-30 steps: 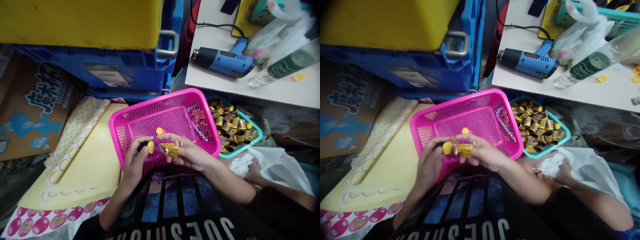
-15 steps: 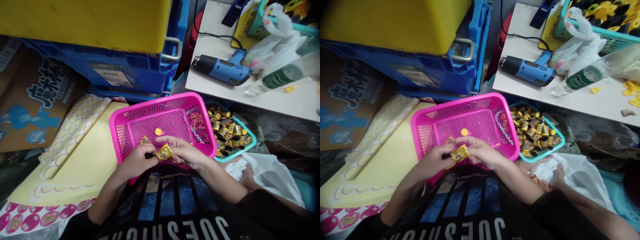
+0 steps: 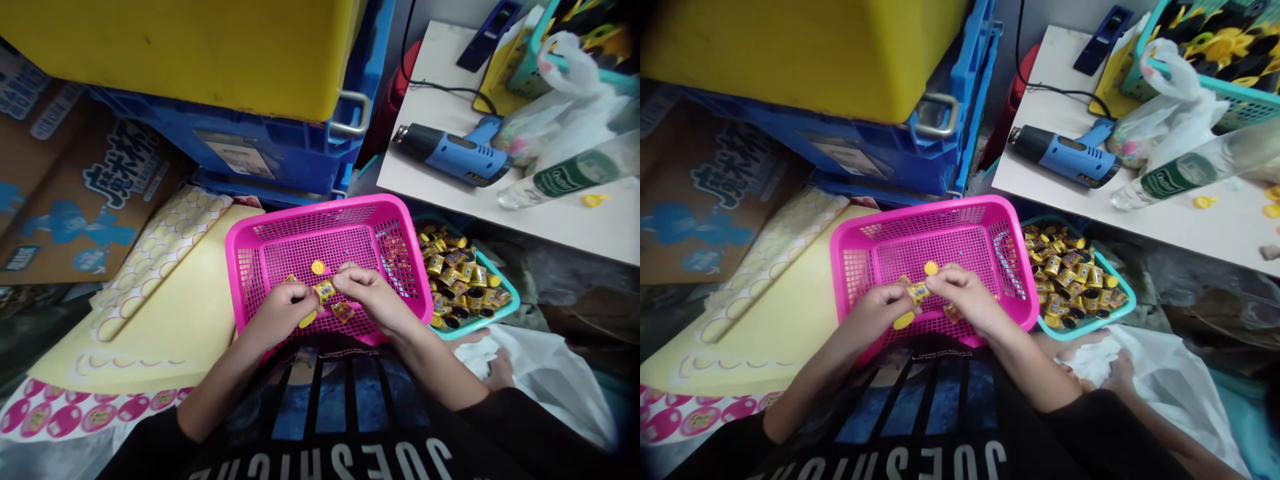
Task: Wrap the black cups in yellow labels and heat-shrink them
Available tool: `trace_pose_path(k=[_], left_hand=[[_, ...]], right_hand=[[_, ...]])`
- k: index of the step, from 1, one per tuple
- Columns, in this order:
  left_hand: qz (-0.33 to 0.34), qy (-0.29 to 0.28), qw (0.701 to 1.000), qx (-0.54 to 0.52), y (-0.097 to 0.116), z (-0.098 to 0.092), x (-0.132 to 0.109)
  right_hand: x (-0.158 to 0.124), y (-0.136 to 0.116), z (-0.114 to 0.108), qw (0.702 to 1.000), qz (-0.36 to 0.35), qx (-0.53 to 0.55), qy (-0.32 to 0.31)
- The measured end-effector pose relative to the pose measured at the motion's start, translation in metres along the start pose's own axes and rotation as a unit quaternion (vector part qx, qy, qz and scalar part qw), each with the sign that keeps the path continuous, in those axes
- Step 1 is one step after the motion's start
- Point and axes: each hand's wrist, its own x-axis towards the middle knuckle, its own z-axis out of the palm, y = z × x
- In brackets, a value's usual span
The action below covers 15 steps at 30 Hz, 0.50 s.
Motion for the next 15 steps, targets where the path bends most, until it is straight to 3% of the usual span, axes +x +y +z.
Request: trace_pose_path(k=[4,6,11,15], left_hand=[[0.02,-0.019,1.0,0.013,0.009,0.0,-0.001],[0.026,-0.034,0.999,0.033,0.016,0.0,-0.001],[0.037,-0.012,0.994,0.104,0.027,0.006,0.002],[0.043,-0.041,0.988,0.145,0.031,0.012,0.004]], right_hand=[[-0.002,0.006,-0.004,0.965,0.169,0.2,-0.007],[-0.003,0.006,-0.005,0.943,0.21,0.257,0.005],[-0.007,0.004,-0.01,0.933,0.207,0.293,0.03],[-0.008,0.009,-0.016,0.936,0.198,0.289,0.02]])
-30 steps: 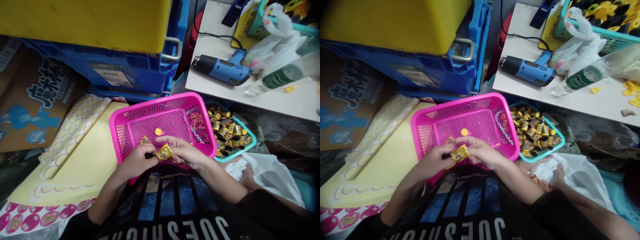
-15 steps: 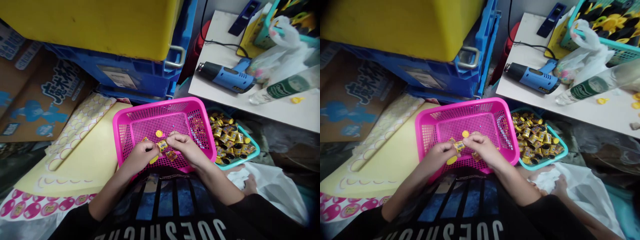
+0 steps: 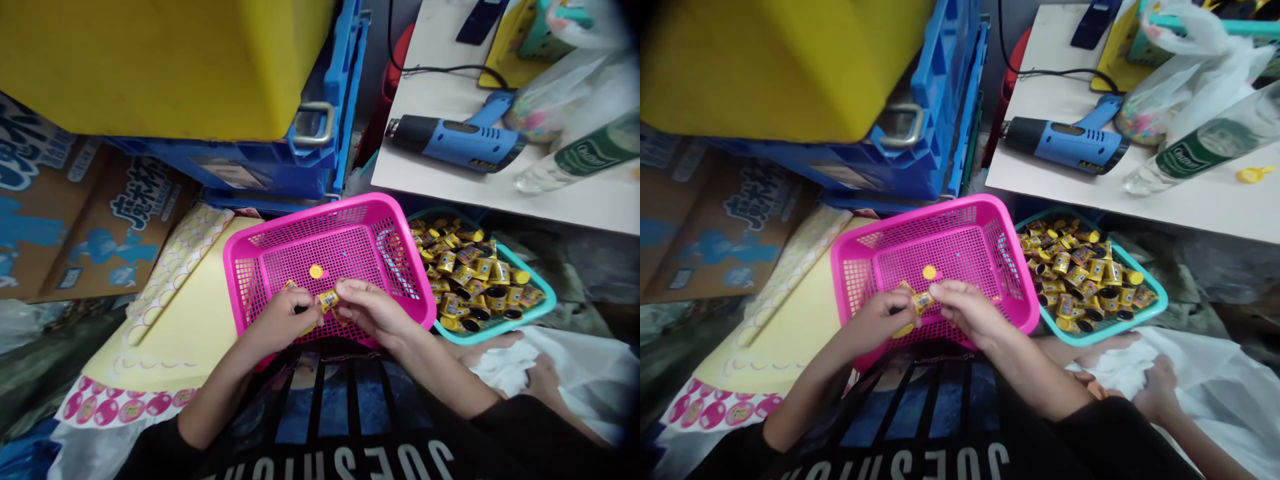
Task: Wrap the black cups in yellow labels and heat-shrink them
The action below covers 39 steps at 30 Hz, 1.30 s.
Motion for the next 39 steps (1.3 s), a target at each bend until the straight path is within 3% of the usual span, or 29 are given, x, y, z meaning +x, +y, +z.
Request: trace_pose_path(k=[2,5,7,13,15,17,20,23,26,29,31,33,35,39], left_hand=[[0.002,0.016,0.999,0.045,0.003,0.003,0.0],[-0.002,0.114,0.98,0.165,0.009,0.009,0.0],[0.018,0.151,0.961,0.231,0.012,0.012,0.0],[0.06,0.146,0.946,0.283,0.017,0.014,0.001],[0.062,0.116,0.957,0.258,0.019,0.013,-0.001],[0.066,0.09,0.965,0.235,0.02,0.011,-0.002],[0.073,0.083,0.97,0.217,0.021,0.011,-0.005],[0.075,0.081,0.974,0.198,0.019,0.011,-0.006],[0.055,0.074,0.985,0.149,0.013,0.007,-0.007],[0.027,0.082,0.996,-0.037,0.002,0.001,-0.009],[0.016,0.091,0.973,-0.213,-0.005,0.0,-0.011],[0.019,0.099,0.937,-0.334,-0.011,0.003,-0.012],[0.032,0.119,0.92,-0.373,-0.013,0.007,-0.013],[0.055,0.162,0.926,-0.337,-0.012,0.012,-0.016]], right_hand=[[0.003,0.002,-0.004,1.0,-0.011,-0.001,-0.02],[0.007,0.004,-0.008,0.996,-0.066,-0.05,-0.036],[0.009,0.003,-0.008,0.989,-0.108,-0.09,-0.037],[0.009,-0.009,-0.007,0.959,-0.207,-0.186,-0.057],[0.008,-0.015,-0.011,0.961,-0.19,-0.189,-0.073],[0.007,-0.02,-0.015,0.969,-0.125,-0.176,-0.121],[0.006,-0.026,-0.02,0.969,-0.047,-0.167,-0.174],[0.005,-0.026,-0.021,0.969,0.003,-0.169,-0.181],[0.006,-0.022,-0.018,0.973,-0.006,-0.153,-0.174],[0.009,-0.018,-0.018,0.97,-0.124,-0.169,-0.125],[0.012,-0.016,-0.018,0.95,-0.215,-0.216,-0.07],[0.014,-0.013,-0.018,0.933,-0.259,-0.247,-0.044],[0.016,-0.01,-0.016,0.933,-0.263,-0.242,-0.047],[0.02,-0.003,-0.01,0.934,-0.268,-0.234,-0.028]])
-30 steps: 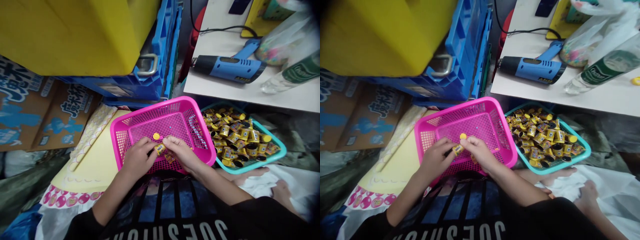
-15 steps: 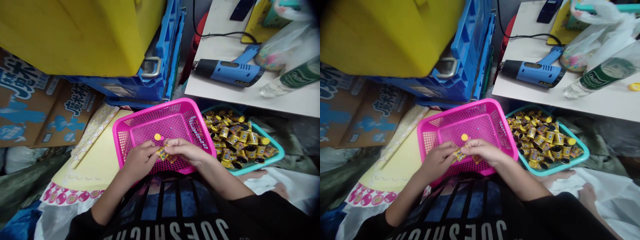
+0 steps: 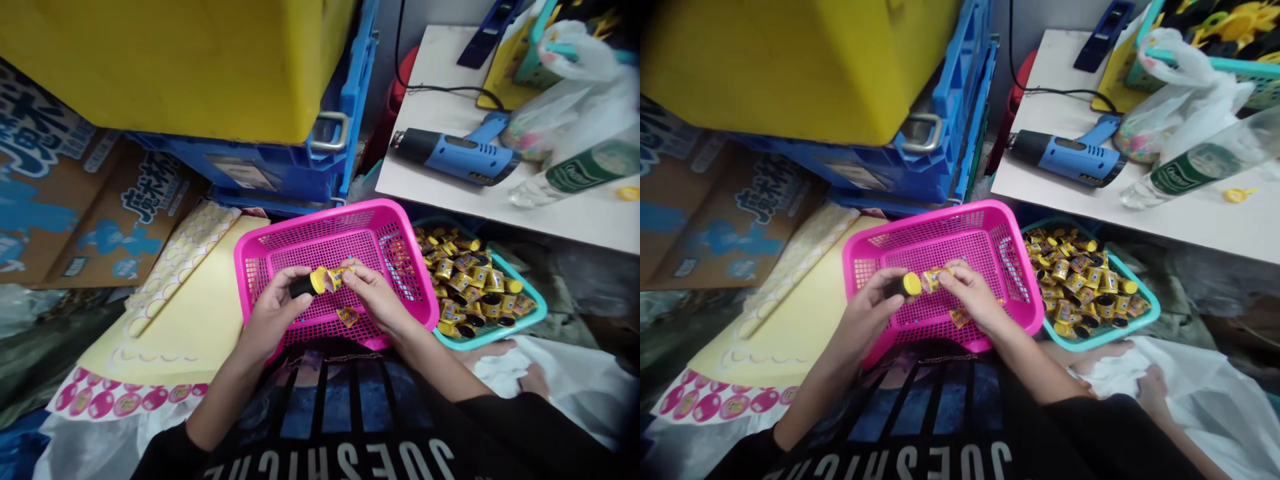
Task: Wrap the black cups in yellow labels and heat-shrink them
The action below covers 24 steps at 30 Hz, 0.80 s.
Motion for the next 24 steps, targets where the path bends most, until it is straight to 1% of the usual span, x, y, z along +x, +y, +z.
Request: trace_pose_path(k=[4,10,12,15,17,19,21,24], left_hand=[[0.025,-0.006,0.999,0.026,0.0019,-0.0026,-0.0034],[0.077,0.006,0.996,0.053,-0.0002,-0.0034,-0.0006],[0.075,0.002,0.995,0.059,-0.0005,-0.0027,0.0003],[0.049,-0.005,0.996,0.075,-0.0006,-0.0017,0.0008],[0.04,-0.01,0.995,0.088,-0.0008,-0.0012,0.0009],[0.04,-0.014,0.994,0.105,-0.0007,-0.0011,0.0008],[0.047,-0.014,0.989,0.139,-0.0001,-0.001,0.0],[0.066,-0.014,0.977,0.2,0.0016,-0.0001,-0.0018]], right_hand=[[0.0005,0.0009,0.0078,1.0,-0.005,-0.018,0.008],[0.0009,0.0008,0.0113,1.0,-0.019,-0.016,-0.014],[0.0008,0.0011,0.0094,0.999,-0.024,-0.03,-0.024],[0.0007,0.0005,0.0061,0.998,-0.028,-0.037,-0.032],[0.0008,-0.001,0.005,0.998,-0.005,-0.008,-0.059],[0.0012,-0.0031,0.0048,0.994,0.038,0.034,-0.093],[0.0019,-0.0051,0.0044,0.989,0.072,0.062,-0.109],[0.0032,-0.0075,0.0019,0.989,0.065,0.059,-0.116]])
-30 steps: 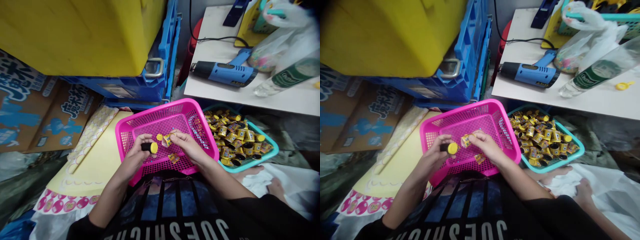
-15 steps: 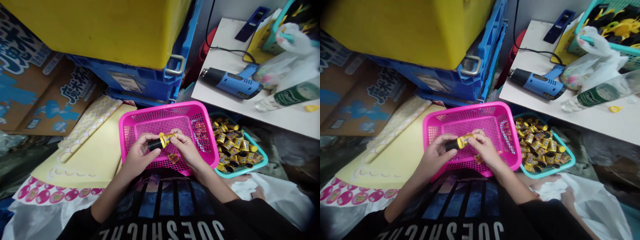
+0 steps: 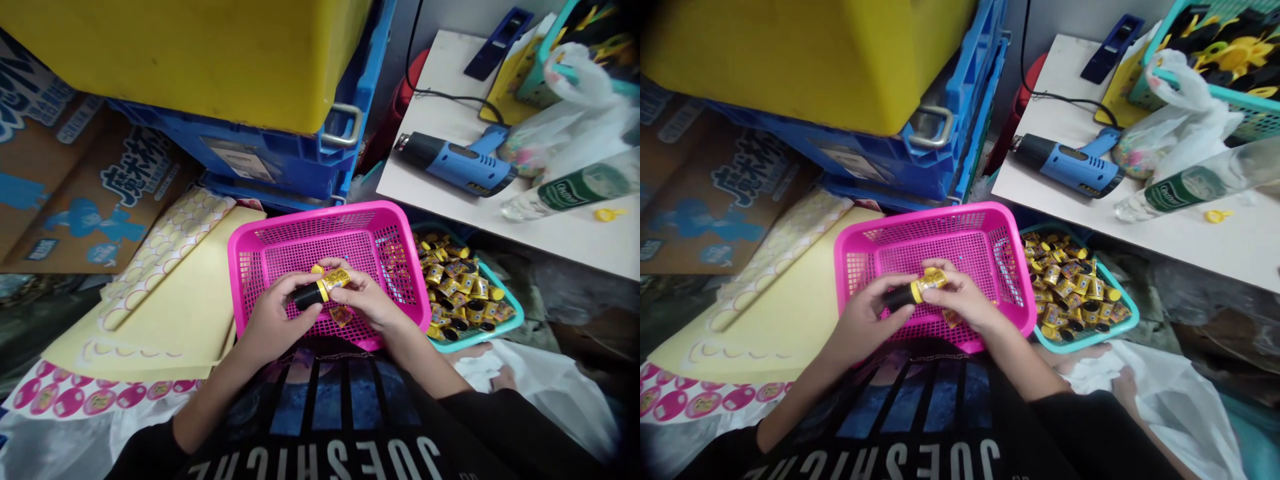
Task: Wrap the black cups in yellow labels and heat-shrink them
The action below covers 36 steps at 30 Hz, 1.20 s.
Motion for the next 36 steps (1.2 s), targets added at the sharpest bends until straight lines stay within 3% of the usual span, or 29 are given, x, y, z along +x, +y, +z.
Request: trace_pose_path(k=[8,17,23,26,30,36], left_hand=[[-0.027,0.019,0.999,-0.037,0.003,0.007,0.0],[0.01,0.055,0.998,0.025,0.006,0.011,0.001],[0.089,0.104,0.985,0.102,0.006,0.017,-0.002],[0.129,0.132,0.973,0.138,0.008,0.019,-0.002],[0.13,0.139,0.972,0.135,0.009,0.02,-0.001],[0.1,0.165,0.973,0.123,0.005,0.021,-0.003]], right_hand=[[-0.002,-0.005,-0.004,0.999,-0.032,-0.025,-0.016],[-0.001,-0.001,-0.002,0.997,-0.05,-0.049,-0.032],[0.002,-0.006,-0.008,0.977,-0.12,-0.159,-0.075],[0.004,-0.007,-0.008,0.973,-0.141,-0.157,-0.098],[0.005,-0.004,-0.008,0.98,-0.142,-0.124,-0.071],[0.006,-0.008,-0.009,0.953,-0.193,-0.233,-0.029]])
